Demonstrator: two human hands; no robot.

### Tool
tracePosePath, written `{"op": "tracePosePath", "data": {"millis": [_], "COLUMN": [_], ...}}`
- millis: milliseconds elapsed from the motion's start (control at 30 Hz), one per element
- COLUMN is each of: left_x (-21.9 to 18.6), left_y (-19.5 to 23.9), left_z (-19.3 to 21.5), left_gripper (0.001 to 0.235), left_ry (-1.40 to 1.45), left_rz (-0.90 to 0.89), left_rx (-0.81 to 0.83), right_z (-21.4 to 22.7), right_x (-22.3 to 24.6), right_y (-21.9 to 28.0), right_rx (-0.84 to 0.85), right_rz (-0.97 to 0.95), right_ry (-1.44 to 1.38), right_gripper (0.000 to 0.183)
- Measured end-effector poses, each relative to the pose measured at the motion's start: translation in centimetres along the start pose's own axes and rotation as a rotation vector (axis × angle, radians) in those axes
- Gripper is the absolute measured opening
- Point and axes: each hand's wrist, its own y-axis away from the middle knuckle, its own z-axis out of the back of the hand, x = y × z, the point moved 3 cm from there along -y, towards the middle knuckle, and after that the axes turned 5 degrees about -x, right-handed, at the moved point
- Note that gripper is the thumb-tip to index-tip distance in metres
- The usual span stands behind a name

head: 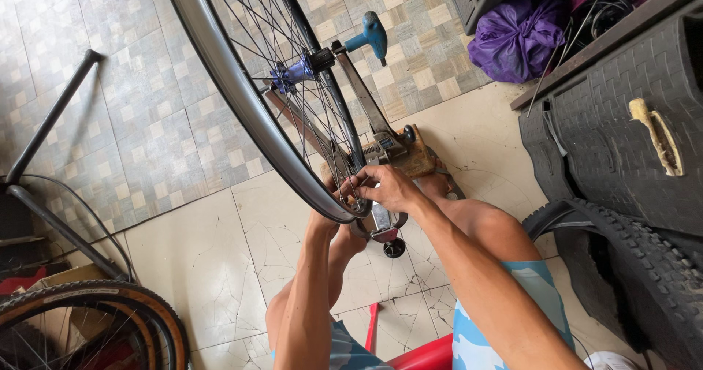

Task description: The person uses a spoke wrench to adjust the tension of the spokes on a bicycle wheel mounted on a truing stand. They rotate the wheel to check alignment and make small adjustments to the spoke nipples repeatedly.

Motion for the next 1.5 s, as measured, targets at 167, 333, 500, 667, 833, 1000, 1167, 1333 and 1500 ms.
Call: {"op": "tracePosePath", "data": {"millis": [167, 333, 500, 667, 833, 1000, 1167, 1333, 1500], "left_x": [0.1, 0.3, -0.4, -0.7, -0.6, 0.6, 0.7, 0.3, -0.4], "left_y": [-0.6, -0.6, 0.2, -0.6, -1.8, -2.6, -2.8, -2.8, -2.6], "left_z": [-0.3, -0.5, -0.3, 1.0, 0.8, -0.6, -0.5, 0.4, 0.7], "left_gripper": [0.027, 0.022, 0.028, 0.040, 0.040, 0.039, 0.038, 0.045, 0.039], "left_ry": [0.031, -0.042, -0.214, 0.009, -0.272, -0.247, -0.257, -0.300, -0.427], "left_rz": [-0.087, -0.143, -0.194, -0.200, -0.292, -0.115, -0.089, -0.019, 0.020], "left_rx": [0.042, -0.061, -0.141, -0.156, -0.194, -0.140, -0.176, -0.117, 0.038], "right_z": [-0.1, -0.5, -0.6, -0.2, 0.9, 0.3, 0.1, 0.3, 0.4], "right_x": [-0.1, -1.0, -2.0, -2.5, -3.8, -5.6, -4.7, -1.0, -0.1], "right_y": [-0.2, -0.6, -0.8, -0.9, -1.5, -1.6, -1.3, 0.1, 0.3], "right_rx": [-0.007, -0.030, -0.012, -0.126, -0.317, -0.258, -0.166, -0.148, -0.155], "right_rz": [-0.021, -0.080, 0.010, 0.012, -0.104, -0.155, -0.197, -0.111, -0.031], "right_ry": [0.007, 0.017, -0.078, -0.084, 0.095, 0.151, 0.162, 0.190, 0.231], "right_gripper": [0.020, 0.022, 0.022, 0.024, 0.026, 0.024, 0.030, 0.027, 0.025]}}
